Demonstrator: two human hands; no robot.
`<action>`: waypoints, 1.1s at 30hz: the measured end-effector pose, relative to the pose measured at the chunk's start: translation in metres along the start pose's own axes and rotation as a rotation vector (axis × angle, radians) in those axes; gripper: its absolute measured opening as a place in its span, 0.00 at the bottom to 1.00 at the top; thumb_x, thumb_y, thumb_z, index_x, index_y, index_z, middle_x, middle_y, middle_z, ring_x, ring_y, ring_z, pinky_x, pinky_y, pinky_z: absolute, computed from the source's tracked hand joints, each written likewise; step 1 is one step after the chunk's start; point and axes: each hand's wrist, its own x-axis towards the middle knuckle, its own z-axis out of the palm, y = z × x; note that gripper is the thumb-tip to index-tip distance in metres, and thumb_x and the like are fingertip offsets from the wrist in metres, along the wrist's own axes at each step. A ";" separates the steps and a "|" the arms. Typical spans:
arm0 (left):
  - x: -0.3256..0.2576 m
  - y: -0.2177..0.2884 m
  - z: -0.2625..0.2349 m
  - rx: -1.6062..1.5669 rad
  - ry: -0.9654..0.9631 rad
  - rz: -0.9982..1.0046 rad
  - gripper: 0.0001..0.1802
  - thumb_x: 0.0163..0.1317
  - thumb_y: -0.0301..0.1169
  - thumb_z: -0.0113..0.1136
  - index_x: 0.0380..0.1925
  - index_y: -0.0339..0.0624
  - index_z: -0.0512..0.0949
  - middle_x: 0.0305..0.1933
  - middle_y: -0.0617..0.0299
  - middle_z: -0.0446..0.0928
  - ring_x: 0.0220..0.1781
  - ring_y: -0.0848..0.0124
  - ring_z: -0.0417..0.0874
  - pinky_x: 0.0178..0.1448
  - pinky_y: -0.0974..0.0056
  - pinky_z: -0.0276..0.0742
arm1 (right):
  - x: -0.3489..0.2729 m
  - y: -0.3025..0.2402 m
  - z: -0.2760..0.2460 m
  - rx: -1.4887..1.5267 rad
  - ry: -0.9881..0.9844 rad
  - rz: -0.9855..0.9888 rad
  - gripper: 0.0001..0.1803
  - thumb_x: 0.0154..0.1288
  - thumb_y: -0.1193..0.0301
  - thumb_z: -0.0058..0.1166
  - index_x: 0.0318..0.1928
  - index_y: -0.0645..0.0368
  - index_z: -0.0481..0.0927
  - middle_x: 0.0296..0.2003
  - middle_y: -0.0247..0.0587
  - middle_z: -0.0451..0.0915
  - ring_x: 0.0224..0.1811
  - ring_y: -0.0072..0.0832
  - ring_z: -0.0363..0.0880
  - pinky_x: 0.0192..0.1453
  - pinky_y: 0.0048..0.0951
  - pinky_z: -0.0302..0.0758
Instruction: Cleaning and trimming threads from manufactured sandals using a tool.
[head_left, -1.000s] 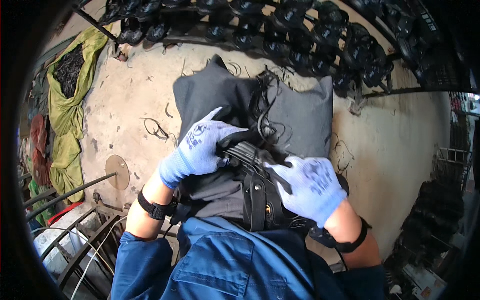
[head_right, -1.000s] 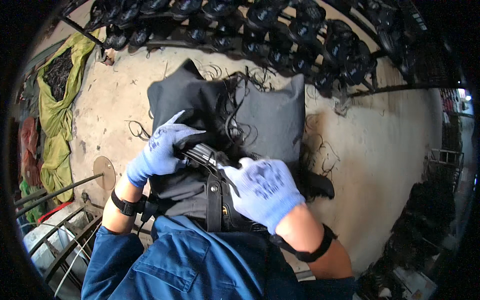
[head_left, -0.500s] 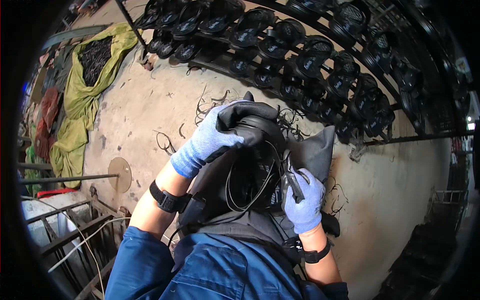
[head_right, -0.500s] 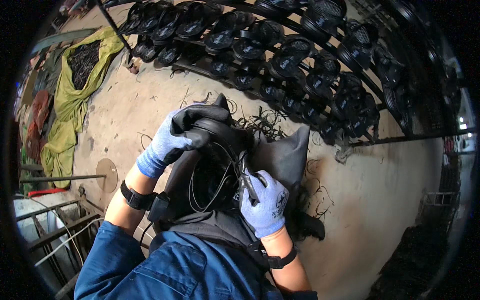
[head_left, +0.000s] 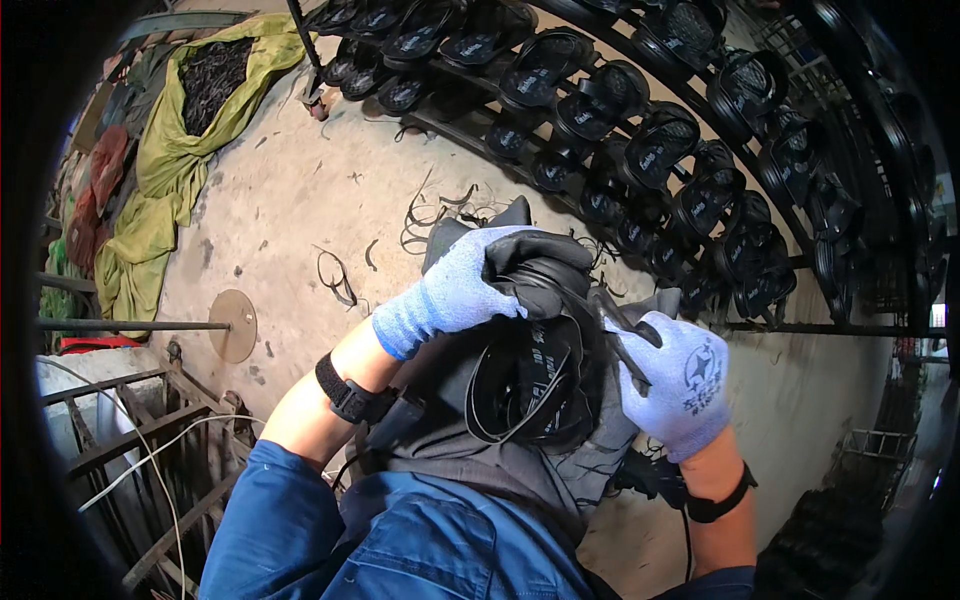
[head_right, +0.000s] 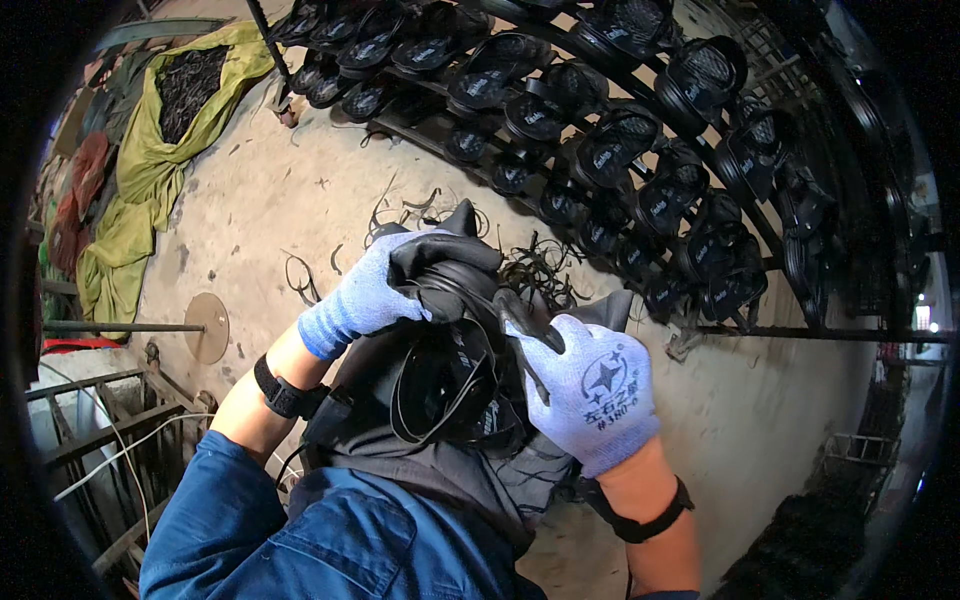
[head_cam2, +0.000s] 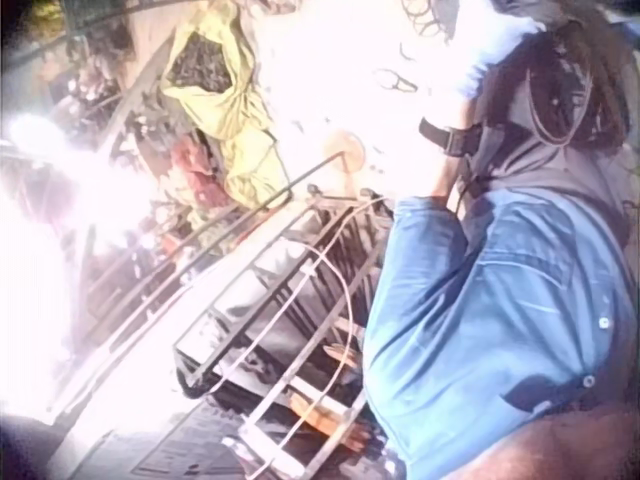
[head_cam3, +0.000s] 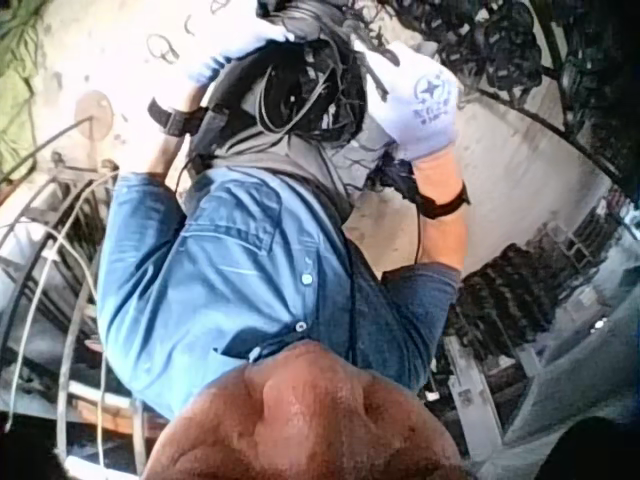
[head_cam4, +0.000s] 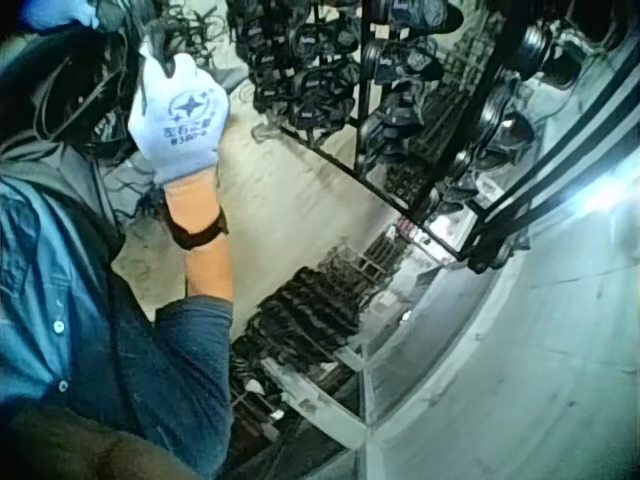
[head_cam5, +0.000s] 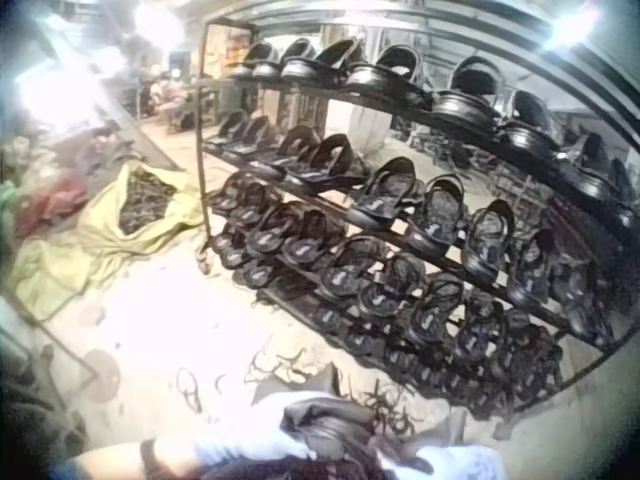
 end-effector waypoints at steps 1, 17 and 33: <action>0.001 0.002 0.001 -0.023 -0.023 0.024 0.39 0.37 0.32 0.75 0.54 0.36 0.74 0.53 0.59 0.78 0.54 0.71 0.75 0.65 0.65 0.65 | 0.002 0.000 -0.005 -0.021 -0.028 -0.009 0.15 0.43 0.73 0.60 0.37 0.54 0.81 0.29 0.39 0.74 0.27 0.37 0.75 0.31 0.36 0.71; 0.009 0.001 0.002 -0.089 -0.108 0.056 0.35 0.42 0.30 0.73 0.54 0.35 0.73 0.53 0.61 0.78 0.54 0.74 0.75 0.65 0.66 0.66 | 0.008 0.002 -0.006 -0.036 -0.004 0.020 0.14 0.44 0.74 0.59 0.36 0.52 0.82 0.29 0.38 0.75 0.29 0.38 0.76 0.31 0.37 0.70; 0.023 0.016 0.023 0.036 -0.112 0.169 0.26 0.48 0.27 0.71 0.50 0.37 0.76 0.48 0.58 0.81 0.49 0.74 0.78 0.58 0.67 0.72 | 0.073 0.005 -0.054 -0.346 -0.391 -0.265 0.11 0.51 0.66 0.57 0.38 0.51 0.81 0.26 0.39 0.75 0.30 0.37 0.78 0.36 0.38 0.72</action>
